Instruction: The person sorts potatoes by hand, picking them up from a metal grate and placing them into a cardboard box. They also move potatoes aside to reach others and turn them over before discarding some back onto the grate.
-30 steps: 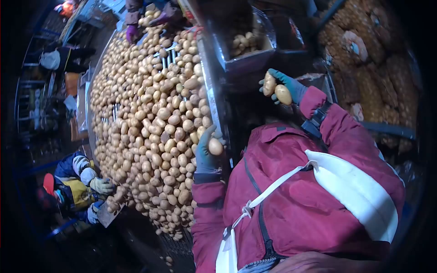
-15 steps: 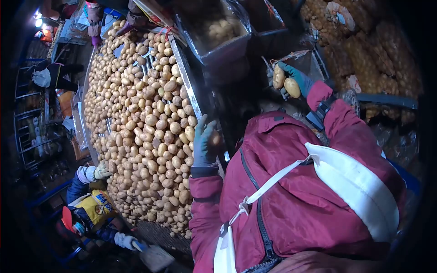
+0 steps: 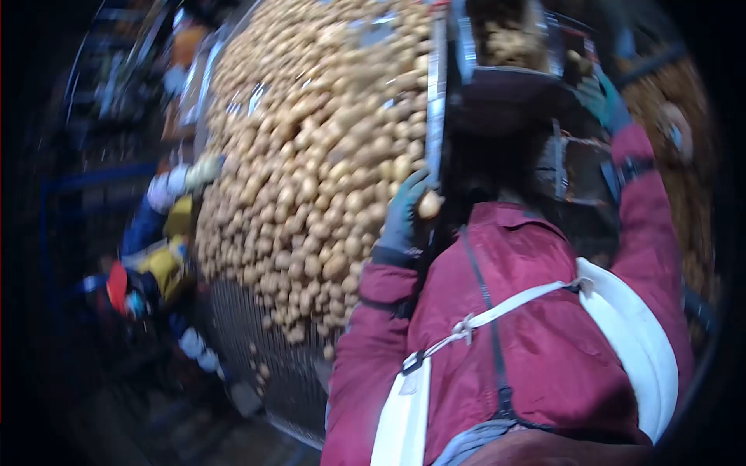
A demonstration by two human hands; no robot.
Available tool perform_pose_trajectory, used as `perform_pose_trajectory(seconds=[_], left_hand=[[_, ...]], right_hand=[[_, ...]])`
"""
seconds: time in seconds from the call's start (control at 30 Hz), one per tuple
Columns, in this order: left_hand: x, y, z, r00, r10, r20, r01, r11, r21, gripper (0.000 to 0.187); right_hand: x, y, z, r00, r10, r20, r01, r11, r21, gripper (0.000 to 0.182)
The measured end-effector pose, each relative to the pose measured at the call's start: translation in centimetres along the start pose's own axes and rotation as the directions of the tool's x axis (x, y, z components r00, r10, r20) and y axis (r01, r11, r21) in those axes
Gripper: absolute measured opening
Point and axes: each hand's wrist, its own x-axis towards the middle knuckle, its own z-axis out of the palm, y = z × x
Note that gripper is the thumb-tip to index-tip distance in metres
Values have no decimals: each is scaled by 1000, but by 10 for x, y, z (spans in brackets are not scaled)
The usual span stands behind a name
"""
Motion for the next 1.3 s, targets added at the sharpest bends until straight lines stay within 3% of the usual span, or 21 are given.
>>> perform_pose_trajectory(seconds=[0.03,0.1,0.13,0.17,0.2,0.23,0.27,0.3,0.33,0.37,0.5,0.57,0.63,0.7,0.73,0.77,0.83,0.9,1.0,1.13,1.3], left_hand=[[-5,-25,-20,950,230,210,-311,728,611,48],[-14,-92,-28,929,370,-13,-335,856,395,46],[-26,-8,-19,951,309,6,-193,578,793,43],[-35,42,-1,935,163,-314,-25,916,399,42],[-43,43,-2,901,241,-362,-10,844,536,42],[-43,27,-8,925,14,-379,-76,986,-151,43],[-46,33,-4,859,331,-391,-250,937,243,45],[-45,53,2,887,-136,-441,-39,930,-365,44],[-51,60,-1,880,168,-445,-124,984,127,43],[-59,63,-4,852,427,-304,-187,790,584,43],[-92,59,-24,840,-7,-542,6,1000,-4,37],[-114,23,-52,732,312,-606,75,847,526,32],[-139,3,-89,552,244,-798,79,936,342,30],[-166,0,-119,504,327,-800,226,844,487,30],[-177,8,-120,500,237,-833,311,848,428,31],[-179,6,-119,490,234,-840,321,847,423,31],[-181,-4,-119,667,374,-645,482,443,756,37],[-171,-16,-106,673,392,-627,576,256,777,49],[-158,-3,-74,609,207,-766,730,232,643,60],[-156,-10,-70,491,10,-871,831,297,471,70],[-137,-3,-66,530,11,-848,761,435,482,66]], right_hand=[[9,25,11,977,85,195,-70,994,-80,55],[-31,80,100,701,447,556,-436,885,-162,51],[-86,96,165,714,519,470,-382,851,-360,50],[-138,106,226,742,555,375,-313,782,-538,50],[-159,134,258,667,627,403,-365,746,-556,50],[-176,151,283,582,698,418,-423,699,-577,51],[-195,159,309,524,736,429,-450,667,-594,50],[-207,167,328,464,770,438,-475,634,-611,49],[-209,180,338,499,763,411,-449,633,-630,46],[-208,199,346,534,753,385,-423,632,-650,44],[-191,240,345,340,802,491,-400,596,-697,34],[-208,250,352,343,801,490,-404,597,-693,32],[-210,256,357,351,794,497,-405,607,-684,30],[-195,268,362,238,792,562,-296,611,-735,28],[-193,266,367,143,676,723,-38,733,-679,25],[-188,267,371,131,682,719,-39,729,-684,25],[-179,265,382,85,698,711,-88,716,-693,20],[-166,261,385,66,663,746,133,735,-665,15],[-139,247,389,-65,481,874,603,717,-349,47],[-99,261,393,-10,664,747,197,734,-650,43],[-92,232,418,65,802,594,82,589,-804,29]])
